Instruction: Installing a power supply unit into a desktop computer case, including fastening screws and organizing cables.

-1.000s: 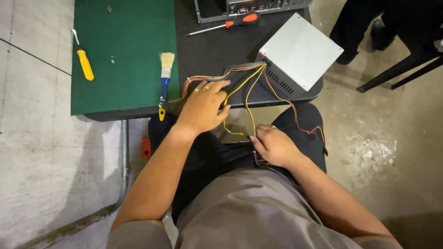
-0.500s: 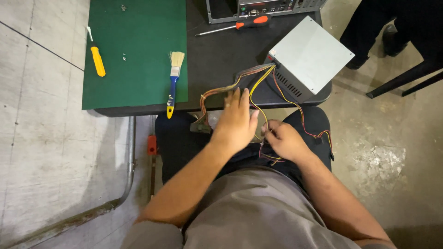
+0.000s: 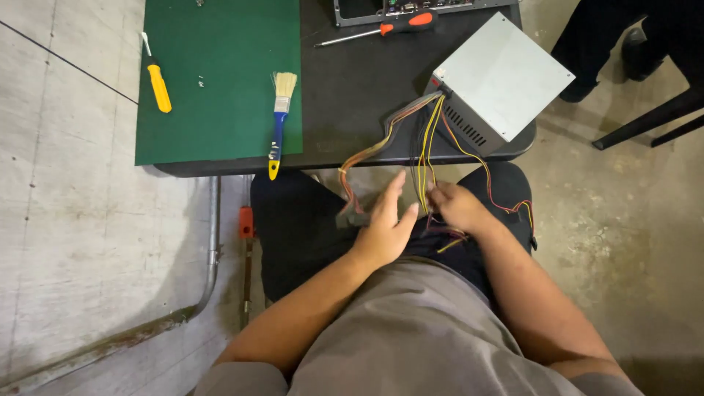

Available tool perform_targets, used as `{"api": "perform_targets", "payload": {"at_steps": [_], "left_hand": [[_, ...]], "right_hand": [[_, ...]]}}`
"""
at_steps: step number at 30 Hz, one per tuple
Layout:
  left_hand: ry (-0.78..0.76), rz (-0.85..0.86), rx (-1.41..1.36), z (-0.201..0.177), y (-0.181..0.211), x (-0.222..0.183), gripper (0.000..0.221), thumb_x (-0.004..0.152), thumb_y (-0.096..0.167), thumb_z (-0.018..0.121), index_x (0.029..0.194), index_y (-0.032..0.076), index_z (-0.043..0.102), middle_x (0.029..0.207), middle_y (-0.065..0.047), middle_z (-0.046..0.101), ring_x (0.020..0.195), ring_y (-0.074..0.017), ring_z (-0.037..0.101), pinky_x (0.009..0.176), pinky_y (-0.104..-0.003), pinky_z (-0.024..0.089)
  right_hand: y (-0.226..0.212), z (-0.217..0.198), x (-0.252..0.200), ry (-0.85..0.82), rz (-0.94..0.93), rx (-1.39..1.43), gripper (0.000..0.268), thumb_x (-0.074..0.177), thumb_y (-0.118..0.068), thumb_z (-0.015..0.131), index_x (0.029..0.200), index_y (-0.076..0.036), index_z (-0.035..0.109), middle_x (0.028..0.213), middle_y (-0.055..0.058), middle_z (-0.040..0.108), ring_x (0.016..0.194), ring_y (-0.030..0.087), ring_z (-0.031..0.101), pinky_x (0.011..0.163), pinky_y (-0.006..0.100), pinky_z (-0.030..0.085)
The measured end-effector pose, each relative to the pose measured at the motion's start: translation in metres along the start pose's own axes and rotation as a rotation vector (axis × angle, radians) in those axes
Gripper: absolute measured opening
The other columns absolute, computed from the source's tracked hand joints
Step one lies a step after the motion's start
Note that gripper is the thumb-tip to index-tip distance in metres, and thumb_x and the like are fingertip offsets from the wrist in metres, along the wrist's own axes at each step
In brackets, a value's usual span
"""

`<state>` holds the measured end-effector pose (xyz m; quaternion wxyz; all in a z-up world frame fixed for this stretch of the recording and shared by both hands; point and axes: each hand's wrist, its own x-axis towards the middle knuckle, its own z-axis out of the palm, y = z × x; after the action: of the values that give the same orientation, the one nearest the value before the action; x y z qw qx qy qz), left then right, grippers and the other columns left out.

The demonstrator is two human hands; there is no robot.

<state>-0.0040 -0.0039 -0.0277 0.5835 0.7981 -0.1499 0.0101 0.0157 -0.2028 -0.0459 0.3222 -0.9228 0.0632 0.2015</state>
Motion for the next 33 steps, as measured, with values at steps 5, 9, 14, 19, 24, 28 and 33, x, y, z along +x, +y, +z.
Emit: {"api": "perform_targets", "payload": {"at_steps": [5, 9, 14, 19, 24, 28, 33], "left_hand": [[-0.106, -0.181, -0.093, 0.01, -0.041, -0.004, 0.061, 0.096, 0.035, 0.073, 0.15, 0.013, 0.052, 0.138, -0.02, 0.064, 0.131, -0.0368, 0.06, 0.112, -0.049, 0.047], [-0.144, -0.338, -0.429, 0.01, -0.027, 0.004, 0.041, 0.095, 0.032, 0.077, 0.134, 0.021, 0.068, 0.129, -0.004, 0.072, 0.122, -0.0246, 0.068, 0.105, -0.044, 0.053], [0.099, -0.532, -0.867, 0.017, -0.082, -0.009, 0.03, 0.106, 0.029, 0.064, 0.119, 0.002, 0.057, 0.084, -0.027, 0.074, 0.077, -0.0351, 0.077, 0.075, -0.046, 0.066], [0.037, -0.449, -0.82, -0.036, -0.1, -0.016, 0.023, 0.098, 0.017, 0.071, 0.115, 0.003, 0.066, 0.091, -0.01, 0.068, 0.079, -0.0184, 0.069, 0.071, -0.038, 0.063], [-0.042, -0.435, -0.74, -0.071, -0.068, -0.017, 0.016, 0.101, 0.01, 0.066, 0.116, 0.006, 0.068, 0.092, -0.003, 0.07, 0.074, -0.0136, 0.069, 0.065, -0.034, 0.063], [-0.048, -0.782, -0.951, -0.091, -0.019, -0.021, 0.016, 0.102, 0.019, 0.06, 0.113, 0.007, 0.066, 0.075, -0.002, 0.049, 0.047, -0.0119, 0.039, 0.052, -0.033, 0.048], [-0.146, -0.916, -1.492, -0.093, -0.036, -0.032, 0.018, 0.1, 0.023, 0.064, 0.115, 0.012, 0.067, 0.059, 0.01, 0.036, 0.049, -0.0028, 0.036, 0.049, -0.018, 0.033]], "right_hand": [[0.006, 0.002, 0.004, -0.08, -0.054, 0.479, 0.038, 0.107, -0.029, 0.053, 0.079, -0.007, 0.064, 0.056, 0.008, 0.057, 0.059, 0.023, 0.055, 0.063, 0.038, 0.048], [-0.005, 0.009, -0.012, -0.13, -0.078, 0.696, 0.035, 0.108, -0.02, 0.047, 0.081, -0.006, 0.064, 0.048, 0.0, 0.05, 0.044, 0.01, 0.043, 0.046, 0.022, 0.035], [0.014, -0.009, -0.043, 0.06, -0.138, 0.884, 0.036, 0.109, -0.021, 0.051, 0.08, -0.005, 0.064, 0.069, 0.011, 0.066, 0.064, 0.015, 0.06, 0.058, 0.025, 0.048], [0.005, -0.048, -0.087, -0.103, -0.355, 1.428, 0.032, 0.11, -0.025, 0.047, 0.083, -0.009, 0.051, 0.08, 0.016, 0.063, 0.076, 0.024, 0.065, 0.068, 0.032, 0.051], [-0.006, -0.071, -0.12, -0.261, -0.436, 1.686, 0.022, 0.108, -0.027, 0.048, 0.092, -0.012, 0.049, 0.085, 0.009, 0.048, 0.084, 0.026, 0.056, 0.075, 0.038, 0.052], [-0.014, -0.081, -0.122, -0.321, -0.369, 1.973, 0.012, 0.107, -0.022, 0.056, 0.1, -0.012, 0.057, 0.087, 0.003, 0.048, 0.086, 0.019, 0.048, 0.081, 0.033, 0.047], [-0.021, -0.084, -0.116, -0.298, -0.247, 2.045, 0.011, 0.109, -0.019, 0.055, 0.1, -0.013, 0.056, 0.088, -0.002, 0.044, 0.084, 0.013, 0.039, 0.074, 0.024, 0.037]]}}
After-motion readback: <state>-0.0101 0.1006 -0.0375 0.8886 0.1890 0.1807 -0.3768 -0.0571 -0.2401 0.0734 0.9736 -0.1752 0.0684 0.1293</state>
